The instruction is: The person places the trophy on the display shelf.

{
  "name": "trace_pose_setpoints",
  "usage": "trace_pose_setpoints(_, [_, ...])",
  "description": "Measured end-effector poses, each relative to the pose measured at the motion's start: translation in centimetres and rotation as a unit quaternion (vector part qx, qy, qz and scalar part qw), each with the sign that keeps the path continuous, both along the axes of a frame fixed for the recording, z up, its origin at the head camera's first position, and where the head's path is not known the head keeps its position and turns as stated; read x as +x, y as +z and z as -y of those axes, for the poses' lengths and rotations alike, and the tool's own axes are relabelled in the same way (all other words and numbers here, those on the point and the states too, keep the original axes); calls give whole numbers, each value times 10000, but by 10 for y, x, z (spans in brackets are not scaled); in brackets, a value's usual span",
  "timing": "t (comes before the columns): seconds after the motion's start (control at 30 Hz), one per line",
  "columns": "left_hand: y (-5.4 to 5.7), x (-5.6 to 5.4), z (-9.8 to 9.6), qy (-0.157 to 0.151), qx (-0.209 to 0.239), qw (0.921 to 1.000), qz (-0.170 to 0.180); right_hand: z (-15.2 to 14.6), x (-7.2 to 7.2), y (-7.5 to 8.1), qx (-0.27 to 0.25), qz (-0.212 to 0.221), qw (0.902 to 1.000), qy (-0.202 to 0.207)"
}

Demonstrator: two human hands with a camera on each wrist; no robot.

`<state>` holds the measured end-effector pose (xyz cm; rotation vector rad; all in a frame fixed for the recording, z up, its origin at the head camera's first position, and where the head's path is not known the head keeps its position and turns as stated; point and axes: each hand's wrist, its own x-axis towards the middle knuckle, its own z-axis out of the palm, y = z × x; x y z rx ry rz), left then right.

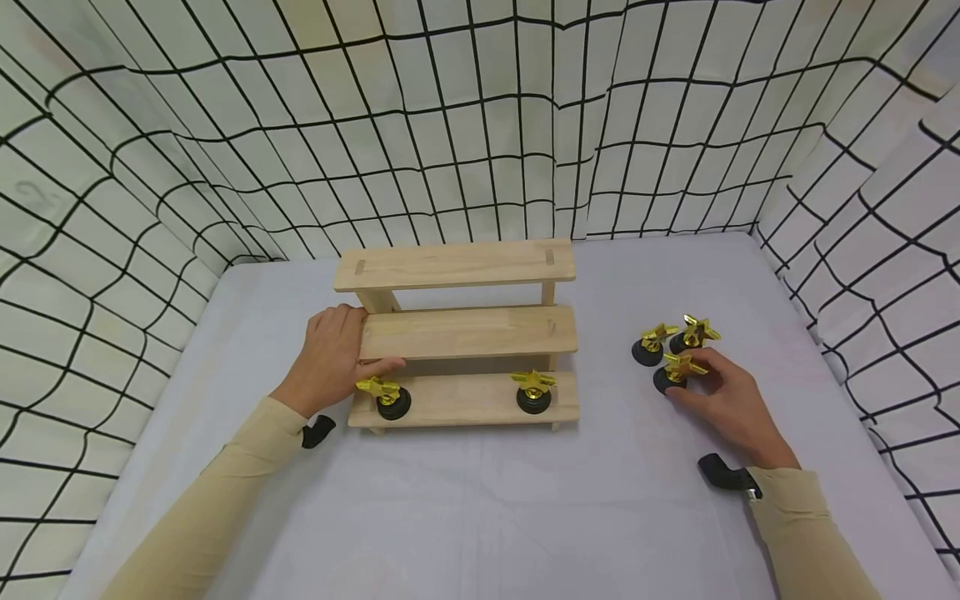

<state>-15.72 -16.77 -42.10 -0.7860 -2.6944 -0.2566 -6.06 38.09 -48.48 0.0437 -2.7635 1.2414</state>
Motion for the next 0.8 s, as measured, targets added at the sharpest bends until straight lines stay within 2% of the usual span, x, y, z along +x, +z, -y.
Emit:
trace_pose_setpoints(0.37, [0,0,0,-1,29,10000,0,4,1,2,-370,28,9993,-14])
trace_pose_setpoints(0.53, [0,0,0,-43,41,10000,-64,4,1,3,-361,79,9993,-71])
trace_pose_setpoints(0.8, [1,0,0,-44,89,9999,-62,4,3,6,-576,57,9983,18])
